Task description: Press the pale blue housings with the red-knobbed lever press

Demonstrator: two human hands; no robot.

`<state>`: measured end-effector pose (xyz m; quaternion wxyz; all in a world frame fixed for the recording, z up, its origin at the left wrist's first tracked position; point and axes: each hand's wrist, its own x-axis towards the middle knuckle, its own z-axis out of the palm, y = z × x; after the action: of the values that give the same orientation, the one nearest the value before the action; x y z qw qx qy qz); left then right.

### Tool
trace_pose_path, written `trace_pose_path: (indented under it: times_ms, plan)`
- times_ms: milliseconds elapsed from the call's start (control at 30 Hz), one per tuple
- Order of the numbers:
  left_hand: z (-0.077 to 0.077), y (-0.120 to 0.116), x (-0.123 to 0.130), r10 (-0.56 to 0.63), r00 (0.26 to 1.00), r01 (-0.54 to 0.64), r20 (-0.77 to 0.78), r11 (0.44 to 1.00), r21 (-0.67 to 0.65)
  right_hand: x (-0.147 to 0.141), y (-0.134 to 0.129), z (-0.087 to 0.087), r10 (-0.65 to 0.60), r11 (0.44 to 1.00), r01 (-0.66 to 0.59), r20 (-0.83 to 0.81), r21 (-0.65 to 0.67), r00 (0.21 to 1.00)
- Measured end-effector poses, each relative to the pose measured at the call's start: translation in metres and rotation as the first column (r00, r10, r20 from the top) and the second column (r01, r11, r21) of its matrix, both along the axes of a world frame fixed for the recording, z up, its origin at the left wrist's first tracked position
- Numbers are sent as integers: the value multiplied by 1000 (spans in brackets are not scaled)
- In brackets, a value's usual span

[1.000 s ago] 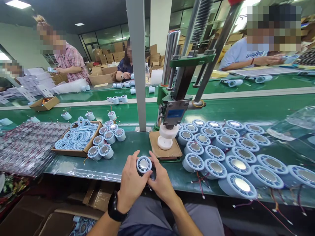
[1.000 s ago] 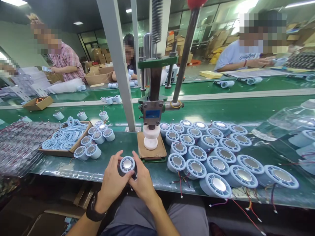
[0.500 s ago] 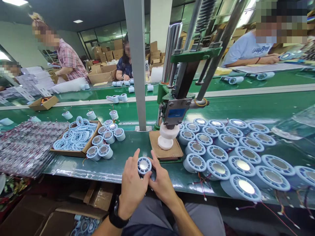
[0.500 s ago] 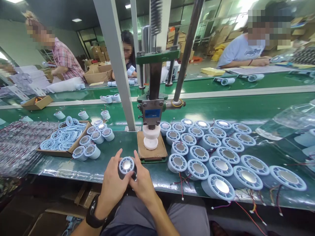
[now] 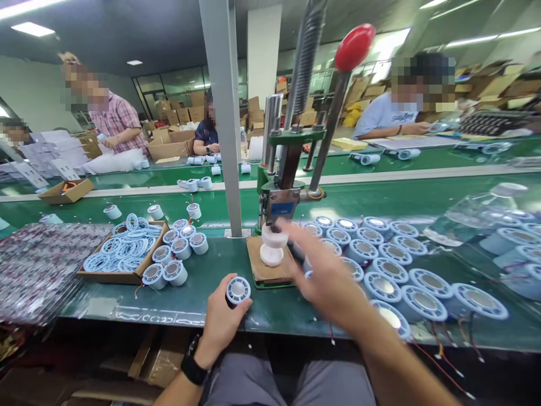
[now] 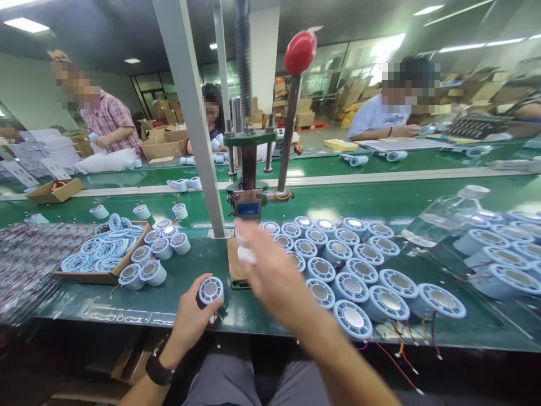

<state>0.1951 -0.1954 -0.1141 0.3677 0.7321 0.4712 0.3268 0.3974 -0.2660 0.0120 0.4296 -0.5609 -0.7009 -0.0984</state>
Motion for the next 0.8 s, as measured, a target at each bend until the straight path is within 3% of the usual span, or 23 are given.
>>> trace_pose_path:
  times_ms: [67,133,200,267,333,467,600,667,733,800]
  plan:
    - [20,17,8,-8,999,9,32,1000,-20,28,13,83,-212,951,198,35,237,977]
    - [40,32,23,-31,995,29,95,999,22,54,38,154,-368,868,357,-35,344,929]
    - [54,44,44,-78,984,71,158,996,51,74,67,200,-342,896,362,-123,256,932]
    - [59,51,68,-127,970,120,207,992,49,87,94,218,-227,963,253,-223,94,948]
    - [56,56,91,-182,943,183,278,983,22,93,111,215,-155,986,166,-308,9,939]
    - [41,63,119,-261,863,319,434,946,-65,91,117,205,-149,985,169,-359,26,922]
    - [31,61,118,-305,840,376,449,923,-77,88,106,215,-150,982,180,-358,52,922]
    - [31,58,107,-348,828,408,439,911,-49,88,90,208,-160,973,203,-315,107,935]
    - [33,60,88,-349,856,375,381,927,7,83,65,176,-201,950,248,-240,188,950]
    - [40,73,61,-292,913,275,286,956,97,68,32,118,-250,919,291,-177,267,952]
